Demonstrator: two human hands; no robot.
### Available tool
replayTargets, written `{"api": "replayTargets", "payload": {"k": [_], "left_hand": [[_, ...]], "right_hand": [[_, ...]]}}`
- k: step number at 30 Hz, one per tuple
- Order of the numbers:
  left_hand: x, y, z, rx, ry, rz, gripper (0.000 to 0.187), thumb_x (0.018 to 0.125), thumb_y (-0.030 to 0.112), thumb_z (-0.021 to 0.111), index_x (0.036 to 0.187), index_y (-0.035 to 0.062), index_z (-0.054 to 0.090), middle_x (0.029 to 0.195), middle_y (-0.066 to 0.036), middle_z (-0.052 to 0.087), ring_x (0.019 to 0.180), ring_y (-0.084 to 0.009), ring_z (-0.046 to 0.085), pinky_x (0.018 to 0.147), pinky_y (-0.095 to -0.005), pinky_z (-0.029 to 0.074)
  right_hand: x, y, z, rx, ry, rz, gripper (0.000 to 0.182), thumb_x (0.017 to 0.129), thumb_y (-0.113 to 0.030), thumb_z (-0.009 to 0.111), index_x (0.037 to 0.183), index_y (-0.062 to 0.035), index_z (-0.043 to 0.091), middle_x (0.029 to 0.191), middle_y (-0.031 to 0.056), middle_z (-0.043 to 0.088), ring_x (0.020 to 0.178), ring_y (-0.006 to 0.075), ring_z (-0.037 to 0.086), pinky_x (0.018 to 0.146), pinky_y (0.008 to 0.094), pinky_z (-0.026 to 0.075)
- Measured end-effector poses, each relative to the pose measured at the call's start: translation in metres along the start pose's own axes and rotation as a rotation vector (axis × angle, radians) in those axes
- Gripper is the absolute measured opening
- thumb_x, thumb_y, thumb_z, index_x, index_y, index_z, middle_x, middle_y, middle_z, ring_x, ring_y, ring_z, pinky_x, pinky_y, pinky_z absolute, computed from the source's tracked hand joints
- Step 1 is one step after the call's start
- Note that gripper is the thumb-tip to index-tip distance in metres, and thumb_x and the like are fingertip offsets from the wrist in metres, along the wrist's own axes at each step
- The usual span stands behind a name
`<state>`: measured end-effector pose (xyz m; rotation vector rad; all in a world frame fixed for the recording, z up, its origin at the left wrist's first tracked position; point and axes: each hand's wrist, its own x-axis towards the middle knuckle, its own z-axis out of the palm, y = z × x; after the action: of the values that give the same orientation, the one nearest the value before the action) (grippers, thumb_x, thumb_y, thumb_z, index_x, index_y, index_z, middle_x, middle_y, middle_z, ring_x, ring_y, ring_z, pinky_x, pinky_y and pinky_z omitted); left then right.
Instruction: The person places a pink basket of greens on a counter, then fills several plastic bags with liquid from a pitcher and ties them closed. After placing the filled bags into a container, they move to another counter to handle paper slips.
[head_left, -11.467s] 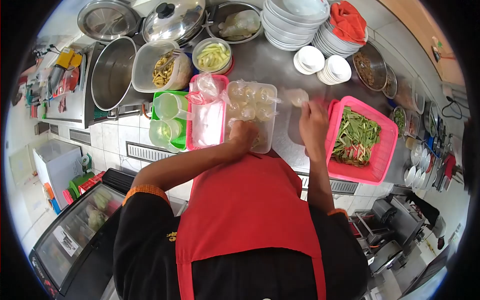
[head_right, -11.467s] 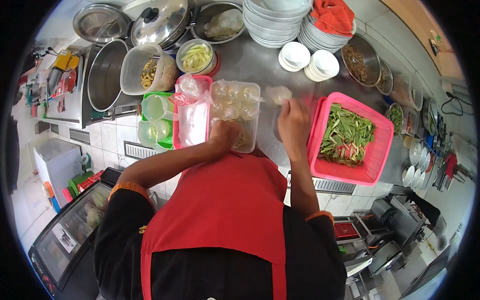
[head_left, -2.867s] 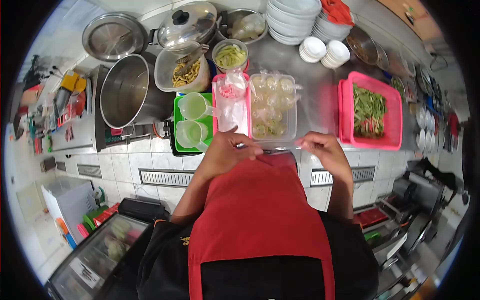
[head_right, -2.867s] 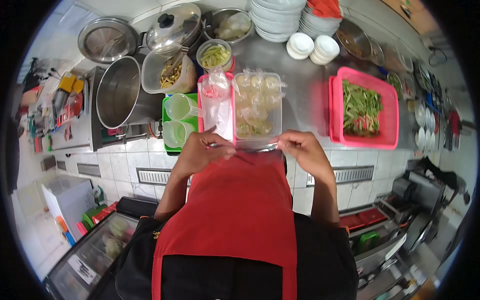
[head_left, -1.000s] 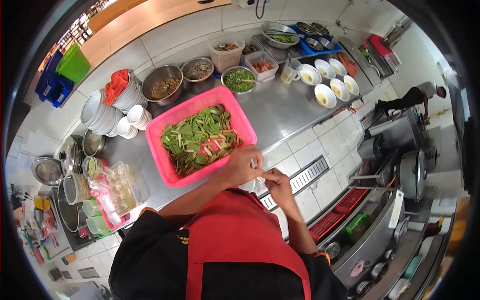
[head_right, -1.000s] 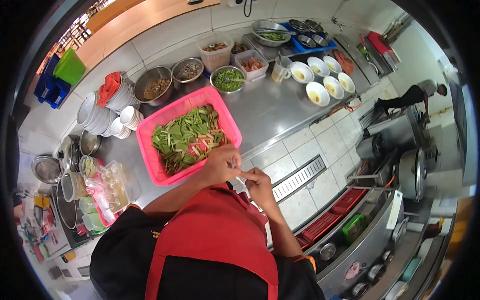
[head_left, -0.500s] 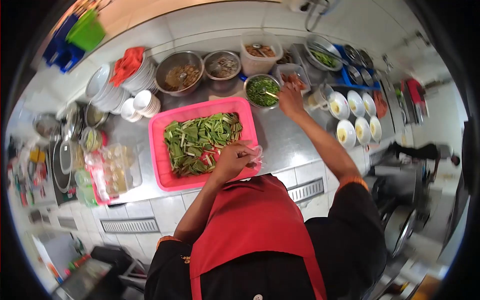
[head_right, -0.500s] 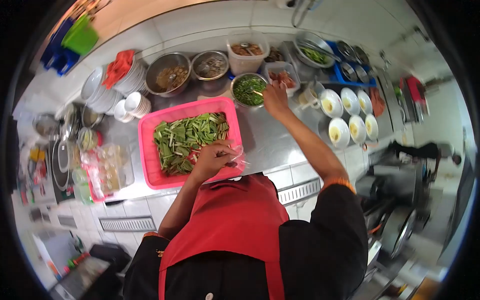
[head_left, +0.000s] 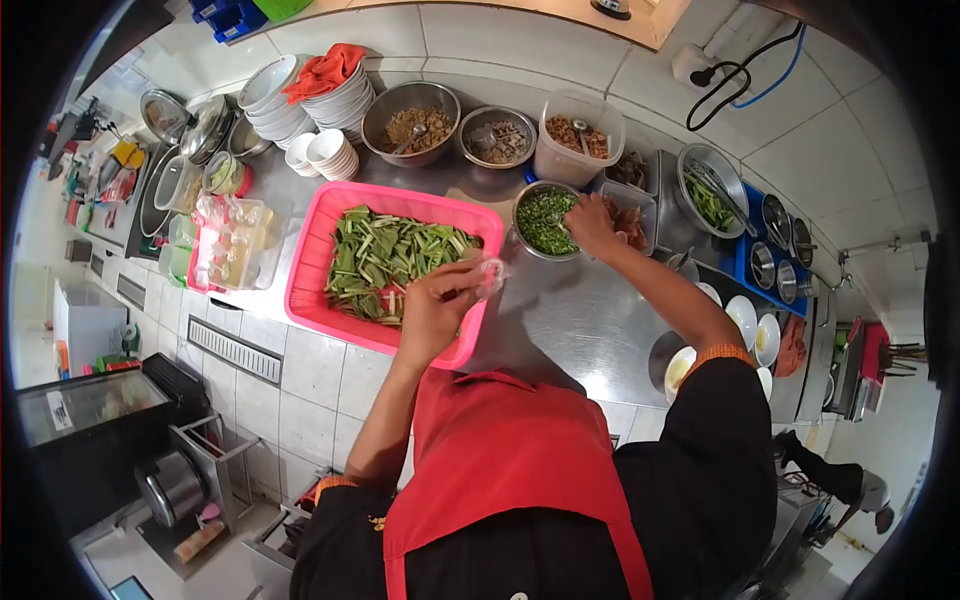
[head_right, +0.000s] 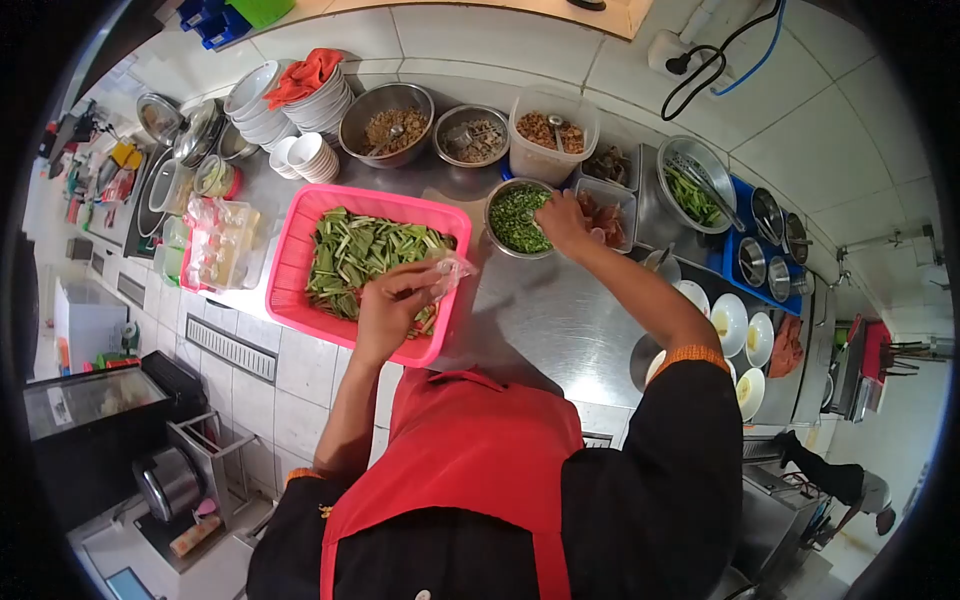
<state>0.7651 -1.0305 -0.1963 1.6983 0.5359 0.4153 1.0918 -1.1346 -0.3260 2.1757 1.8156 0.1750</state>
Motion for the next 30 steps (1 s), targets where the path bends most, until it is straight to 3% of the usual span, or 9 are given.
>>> {"api": "replayTargets", "payload": {"k": [5, 8, 13, 14, 17, 20, 25, 28, 30], "left_hand": [[0.042, 0.013, 0.045, -0.035, -0.044, -0.134, 0.037, 0.085, 0.005, 0.069, 0.121, -0.0030, 0.063, 0.129, -0.014, 0.060, 0.107, -0.0179, 0.062, 0.093, -0.0285, 0.047], [0.072, -0.003, 0.065, 0.010, -0.015, -0.068, 0.042, 0.080, 0.007, 0.073, 0.120, -0.0035, 0.064, 0.123, -0.015, 0.063, 0.087, -0.0157, 0.067, 0.075, -0.0264, 0.052], [0.126, -0.026, 0.093, 0.235, 0.057, 0.101, 0.048, 0.075, 0.004, 0.073, 0.121, -0.0028, 0.063, 0.126, -0.015, 0.061, 0.086, -0.0180, 0.068, 0.075, -0.0281, 0.054], [0.136, -0.027, 0.099, 0.300, 0.049, 0.091, 0.049, 0.076, 0.004, 0.073, 0.123, -0.0025, 0.062, 0.128, -0.013, 0.061, 0.086, -0.0152, 0.068, 0.077, -0.0260, 0.054], [0.159, -0.040, 0.120, 0.372, 0.063, 0.125, 0.051, 0.073, 0.002, 0.072, 0.123, -0.0020, 0.062, 0.127, -0.014, 0.061, 0.084, -0.0166, 0.069, 0.076, -0.0257, 0.054], [0.175, -0.053, 0.140, 0.328, 0.070, 0.167, 0.049, 0.074, 0.000, 0.070, 0.123, -0.0006, 0.062, 0.127, -0.012, 0.062, 0.086, -0.0155, 0.069, 0.075, -0.0265, 0.055], [0.172, -0.037, 0.150, 0.159, 0.178, 0.088, 0.048, 0.075, -0.003, 0.067, 0.123, -0.0001, 0.063, 0.129, -0.011, 0.060, 0.091, -0.0139, 0.068, 0.077, -0.0257, 0.056], [0.159, -0.022, 0.144, 0.033, 0.227, 0.117, 0.048, 0.076, -0.005, 0.067, 0.123, 0.0003, 0.063, 0.132, -0.010, 0.058, 0.097, -0.0132, 0.066, 0.080, -0.0242, 0.056], [0.151, -0.013, 0.137, -0.042, 0.293, 0.155, 0.049, 0.076, -0.006, 0.067, 0.124, 0.0005, 0.062, 0.133, -0.010, 0.057, 0.100, -0.0132, 0.065, 0.081, -0.0237, 0.056]], "right_hand": [[-0.005, 0.016, 0.010, 0.308, 0.203, 0.118, 0.008, 0.075, -0.013, 0.067, 0.074, -0.0071, 0.073, 0.074, 0.0119, 0.067, 0.086, 0.0298, 0.060, 0.079, 0.0436, 0.045], [-0.004, 0.021, -0.007, 0.613, 0.295, 0.228, 0.009, 0.078, -0.012, 0.070, 0.078, -0.0043, 0.074, 0.079, 0.0142, 0.069, 0.080, 0.0325, 0.063, 0.074, 0.0416, 0.049], [0.002, 0.028, 0.006, 1.561, 0.257, 0.768, 0.017, 0.086, -0.017, 0.070, 0.095, -0.0032, 0.075, 0.091, 0.0082, 0.073, 0.077, 0.0157, 0.066, 0.070, 0.0291, 0.051], [0.003, 0.028, 0.009, 1.940, 0.295, 0.808, 0.021, 0.088, -0.016, 0.070, 0.099, 0.0007, 0.073, 0.089, 0.0025, 0.072, 0.076, 0.0091, 0.062, 0.067, 0.0263, 0.049], [-0.002, 0.022, -0.006, 2.421, 0.253, 0.786, 0.023, 0.088, -0.014, 0.071, 0.102, 0.0037, 0.071, 0.091, 0.0028, 0.071, 0.078, 0.0085, 0.061, 0.070, 0.0240, 0.048], [0.000, -0.008, -0.056, 2.314, 0.456, 0.910, 0.021, 0.090, -0.013, 0.069, 0.106, 0.0016, 0.070, 0.095, 0.0033, 0.069, 0.085, 0.0087, 0.061, 0.076, 0.0221, 0.048], [0.007, -0.022, -0.039, 2.098, 0.643, 1.025, 0.027, 0.088, -0.022, 0.072, 0.102, 0.0006, 0.073, 0.092, 0.0058, 0.073, 0.078, 0.0111, 0.064, 0.069, 0.0260, 0.050], [0.005, -0.019, -0.050, 1.680, 0.549, 0.947, 0.024, 0.085, -0.026, 0.073, 0.099, -0.0065, 0.076, 0.089, 0.0106, 0.073, 0.078, 0.0170, 0.067, 0.074, 0.0359, 0.047], [-0.002, -0.013, -0.103, 0.975, 0.403, 0.792, 0.016, 0.084, -0.025, 0.070, 0.091, -0.0120, 0.077, 0.079, 0.0122, 0.070, 0.076, 0.0248, 0.065, 0.078, 0.0429, 0.039]]}}
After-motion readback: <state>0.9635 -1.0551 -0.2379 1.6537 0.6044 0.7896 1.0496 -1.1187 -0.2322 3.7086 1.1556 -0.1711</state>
